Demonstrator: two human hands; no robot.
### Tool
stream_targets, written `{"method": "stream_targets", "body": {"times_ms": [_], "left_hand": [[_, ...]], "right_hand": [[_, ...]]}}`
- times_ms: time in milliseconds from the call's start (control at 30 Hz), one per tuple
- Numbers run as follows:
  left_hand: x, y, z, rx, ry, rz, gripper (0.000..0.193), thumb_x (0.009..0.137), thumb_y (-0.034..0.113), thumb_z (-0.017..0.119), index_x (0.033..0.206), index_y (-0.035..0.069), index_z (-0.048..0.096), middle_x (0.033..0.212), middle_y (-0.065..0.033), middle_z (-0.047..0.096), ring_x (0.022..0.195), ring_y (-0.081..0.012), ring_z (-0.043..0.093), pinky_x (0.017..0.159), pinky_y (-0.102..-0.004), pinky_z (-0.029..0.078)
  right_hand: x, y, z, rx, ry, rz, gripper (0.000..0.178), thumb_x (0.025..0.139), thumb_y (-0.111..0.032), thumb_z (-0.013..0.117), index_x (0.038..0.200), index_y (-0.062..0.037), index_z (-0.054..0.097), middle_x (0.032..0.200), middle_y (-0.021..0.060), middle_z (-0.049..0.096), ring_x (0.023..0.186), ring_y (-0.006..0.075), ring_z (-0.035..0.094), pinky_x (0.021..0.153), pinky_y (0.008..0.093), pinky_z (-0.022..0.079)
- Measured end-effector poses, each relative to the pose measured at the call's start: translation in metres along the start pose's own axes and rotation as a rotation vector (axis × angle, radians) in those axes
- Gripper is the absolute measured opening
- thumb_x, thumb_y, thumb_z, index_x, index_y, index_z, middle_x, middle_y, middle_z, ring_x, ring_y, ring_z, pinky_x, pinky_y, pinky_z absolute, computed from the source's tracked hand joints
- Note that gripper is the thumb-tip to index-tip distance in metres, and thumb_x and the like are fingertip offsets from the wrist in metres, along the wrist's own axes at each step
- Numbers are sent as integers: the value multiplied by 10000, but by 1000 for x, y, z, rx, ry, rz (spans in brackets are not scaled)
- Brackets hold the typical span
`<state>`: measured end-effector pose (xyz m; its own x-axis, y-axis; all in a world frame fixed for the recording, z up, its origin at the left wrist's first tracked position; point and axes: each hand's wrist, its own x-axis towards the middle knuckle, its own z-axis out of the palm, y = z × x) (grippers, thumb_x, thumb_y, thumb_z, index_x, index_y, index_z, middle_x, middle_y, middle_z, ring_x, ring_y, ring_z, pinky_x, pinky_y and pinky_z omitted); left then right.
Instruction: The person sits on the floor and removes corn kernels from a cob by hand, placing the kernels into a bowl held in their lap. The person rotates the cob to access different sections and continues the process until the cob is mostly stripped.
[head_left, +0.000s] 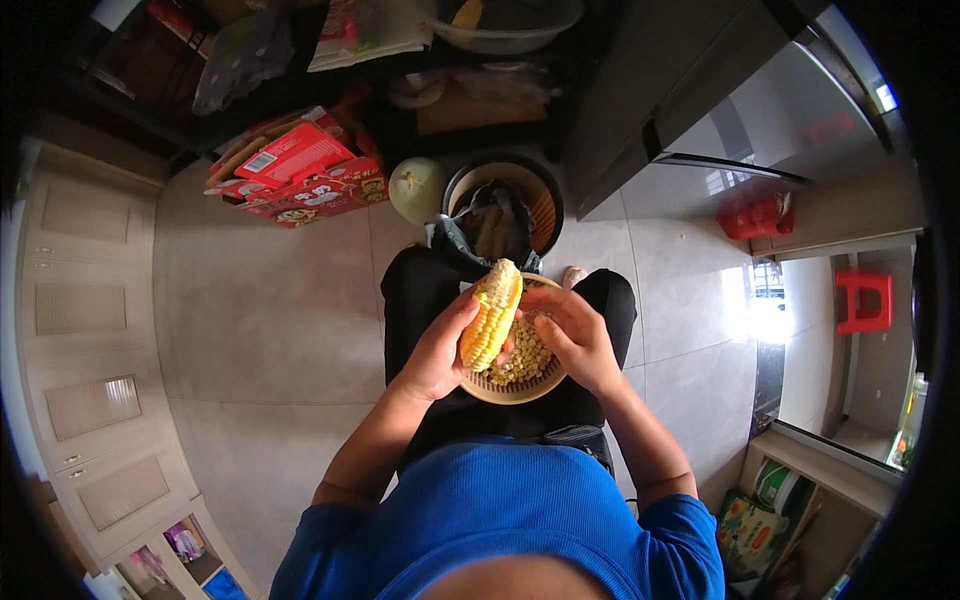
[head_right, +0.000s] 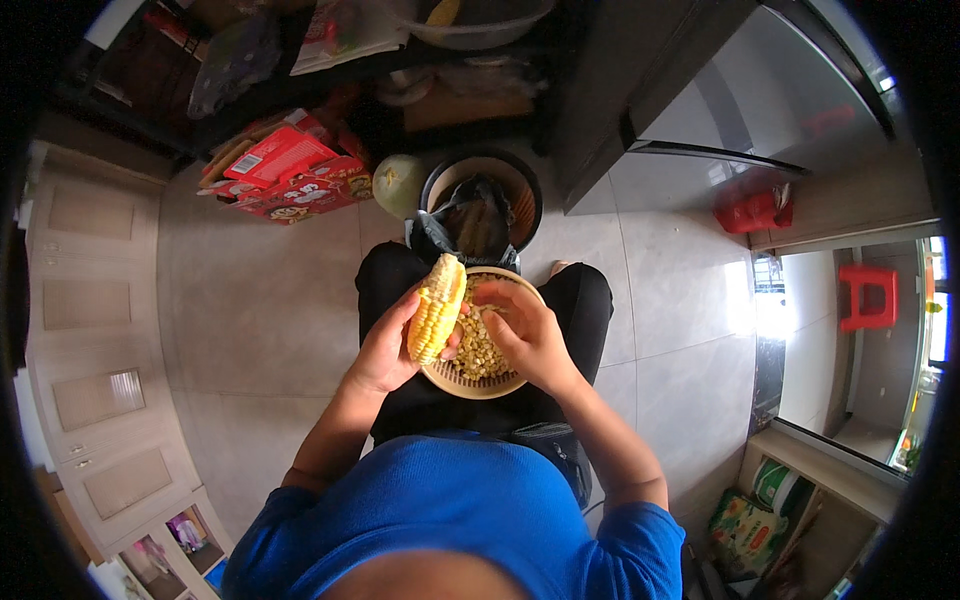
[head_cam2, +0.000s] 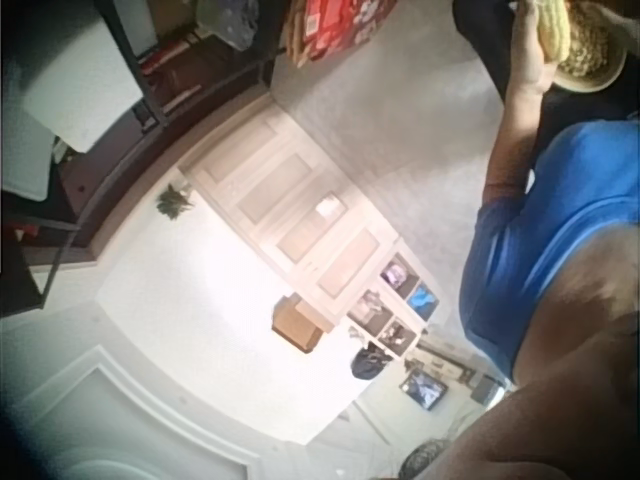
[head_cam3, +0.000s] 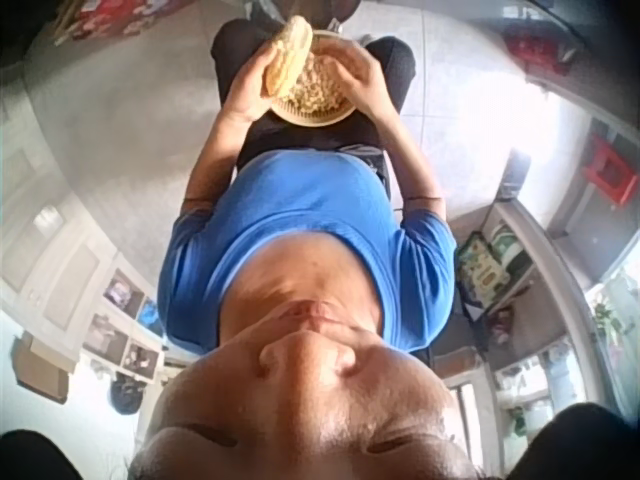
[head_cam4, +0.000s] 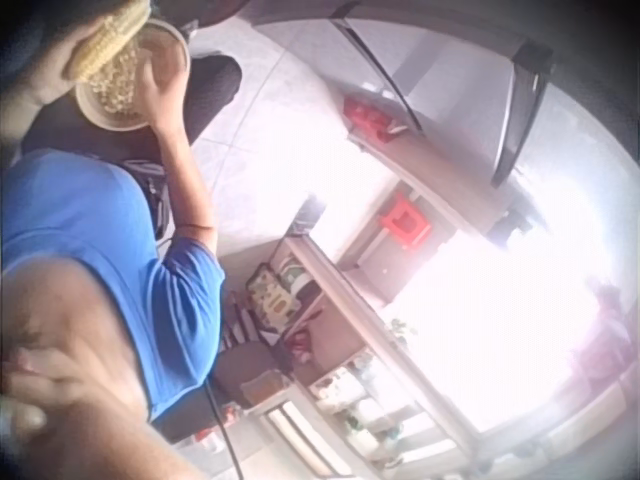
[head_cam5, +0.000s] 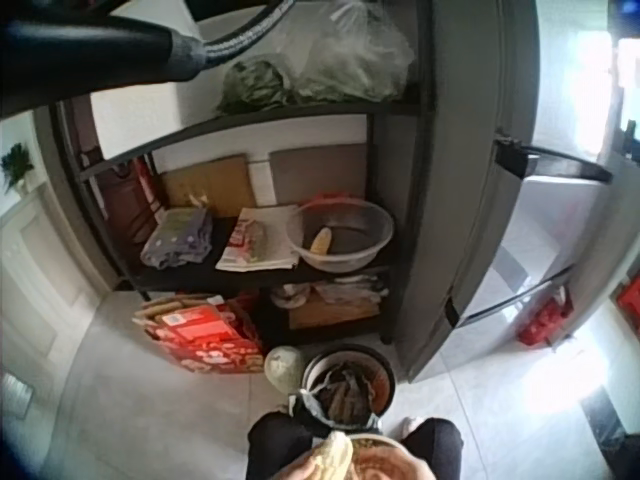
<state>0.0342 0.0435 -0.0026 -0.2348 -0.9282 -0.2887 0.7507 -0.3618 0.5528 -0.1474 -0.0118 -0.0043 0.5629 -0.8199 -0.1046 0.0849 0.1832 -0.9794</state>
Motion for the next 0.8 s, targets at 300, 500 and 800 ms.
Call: {"method": "stream_targets", "body": {"times_ms": [300,500,800], "left_hand": [[-5,-18,-2,376,77,109,475,978,287,365,1377,38,294,1193,-74,513,901,-119,559,697,-255,480],[-2,-27,5,639,245,231,420,973,290,413,1268,-8,441,1126,-85,557,959,-126,553,843,-260,447],[-5,-12,8,65,135,-101,357,959,357,421,1125,47,481,828,-49,580,592,-123,561,479,-241,440]], "right_hand": [[13,-51,13,-563,-31,-18,555,770,-152,723,1225,24,458,1011,129,577,851,163,593,729,272,470],[19,-27,5,-776,-24,-320,434,839,-120,630,1210,30,464,914,167,599,853,260,612,741,363,480],[15,-29,1,-568,-72,-171,387,864,-122,597,1196,37,479,988,168,590,856,246,604,755,315,466]]}}
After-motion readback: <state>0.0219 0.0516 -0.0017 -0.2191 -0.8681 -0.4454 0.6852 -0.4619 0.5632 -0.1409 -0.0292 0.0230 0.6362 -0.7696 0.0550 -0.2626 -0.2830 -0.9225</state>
